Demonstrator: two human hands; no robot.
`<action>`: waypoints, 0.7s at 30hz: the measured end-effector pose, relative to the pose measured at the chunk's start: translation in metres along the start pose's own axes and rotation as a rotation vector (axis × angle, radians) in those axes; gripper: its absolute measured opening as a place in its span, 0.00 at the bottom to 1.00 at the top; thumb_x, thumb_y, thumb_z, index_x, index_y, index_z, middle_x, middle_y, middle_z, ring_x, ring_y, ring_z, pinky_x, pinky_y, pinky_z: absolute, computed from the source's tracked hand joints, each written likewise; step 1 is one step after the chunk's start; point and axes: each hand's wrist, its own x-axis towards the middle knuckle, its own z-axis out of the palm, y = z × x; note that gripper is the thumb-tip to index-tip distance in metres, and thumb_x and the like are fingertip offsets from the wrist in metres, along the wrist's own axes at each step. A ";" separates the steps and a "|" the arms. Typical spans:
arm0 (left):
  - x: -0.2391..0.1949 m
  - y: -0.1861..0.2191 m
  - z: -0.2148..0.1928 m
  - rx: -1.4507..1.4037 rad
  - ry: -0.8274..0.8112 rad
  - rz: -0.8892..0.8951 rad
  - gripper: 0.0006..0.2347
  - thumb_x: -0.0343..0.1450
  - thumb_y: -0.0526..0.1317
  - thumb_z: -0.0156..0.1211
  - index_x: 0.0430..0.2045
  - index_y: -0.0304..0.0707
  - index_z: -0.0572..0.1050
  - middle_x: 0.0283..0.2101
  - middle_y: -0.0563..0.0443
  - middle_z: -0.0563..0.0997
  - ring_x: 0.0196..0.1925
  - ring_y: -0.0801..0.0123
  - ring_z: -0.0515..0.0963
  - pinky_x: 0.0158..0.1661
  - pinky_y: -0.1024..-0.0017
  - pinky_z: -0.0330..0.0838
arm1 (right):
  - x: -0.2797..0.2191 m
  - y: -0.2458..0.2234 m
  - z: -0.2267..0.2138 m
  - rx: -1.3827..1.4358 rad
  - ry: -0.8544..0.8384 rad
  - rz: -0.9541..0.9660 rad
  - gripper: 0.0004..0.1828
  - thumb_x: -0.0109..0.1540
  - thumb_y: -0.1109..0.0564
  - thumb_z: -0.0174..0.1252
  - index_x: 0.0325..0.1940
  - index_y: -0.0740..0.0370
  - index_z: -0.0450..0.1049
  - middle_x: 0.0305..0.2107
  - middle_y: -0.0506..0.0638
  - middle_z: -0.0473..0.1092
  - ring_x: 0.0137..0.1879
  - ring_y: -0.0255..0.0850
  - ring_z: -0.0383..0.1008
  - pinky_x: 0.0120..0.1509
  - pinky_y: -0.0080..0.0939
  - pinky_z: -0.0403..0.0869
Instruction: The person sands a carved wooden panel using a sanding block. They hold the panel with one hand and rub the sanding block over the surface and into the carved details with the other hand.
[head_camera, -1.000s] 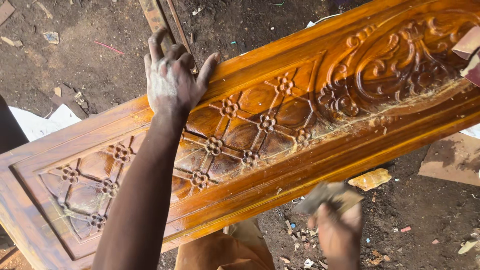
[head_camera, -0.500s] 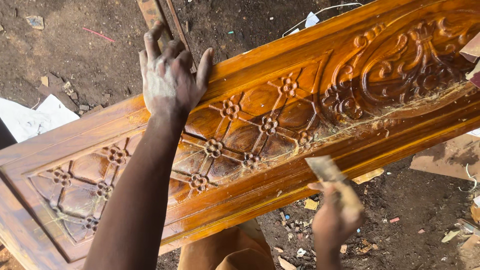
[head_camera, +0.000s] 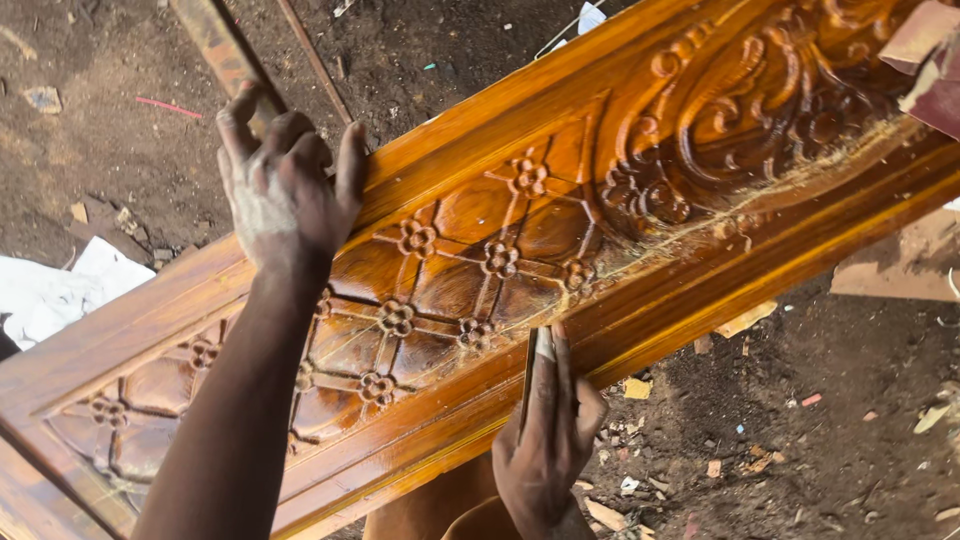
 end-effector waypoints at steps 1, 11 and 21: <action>0.000 0.000 -0.001 -0.004 -0.010 -0.008 0.31 0.86 0.58 0.43 0.26 0.33 0.84 0.54 0.49 0.84 0.74 0.45 0.59 0.66 0.45 0.60 | 0.004 -0.005 0.000 0.002 -0.001 0.003 0.40 0.59 0.70 0.60 0.75 0.66 0.57 0.69 0.60 0.64 0.64 0.45 0.71 0.61 0.47 0.68; 0.000 0.002 -0.004 -0.069 -0.018 -0.021 0.31 0.86 0.59 0.46 0.21 0.34 0.82 0.52 0.48 0.84 0.75 0.44 0.59 0.68 0.45 0.58 | 0.035 -0.045 -0.001 0.183 -0.036 0.037 0.56 0.48 0.73 0.64 0.78 0.66 0.49 0.74 0.57 0.56 0.59 0.47 0.64 0.65 0.47 0.65; -0.001 0.000 -0.001 -0.054 0.001 0.009 0.31 0.86 0.59 0.46 0.24 0.33 0.83 0.52 0.50 0.85 0.76 0.44 0.59 0.71 0.48 0.58 | 0.040 -0.051 0.009 0.162 -0.005 0.088 0.49 0.53 0.76 0.56 0.78 0.66 0.50 0.74 0.62 0.56 0.66 0.52 0.67 0.61 0.43 0.67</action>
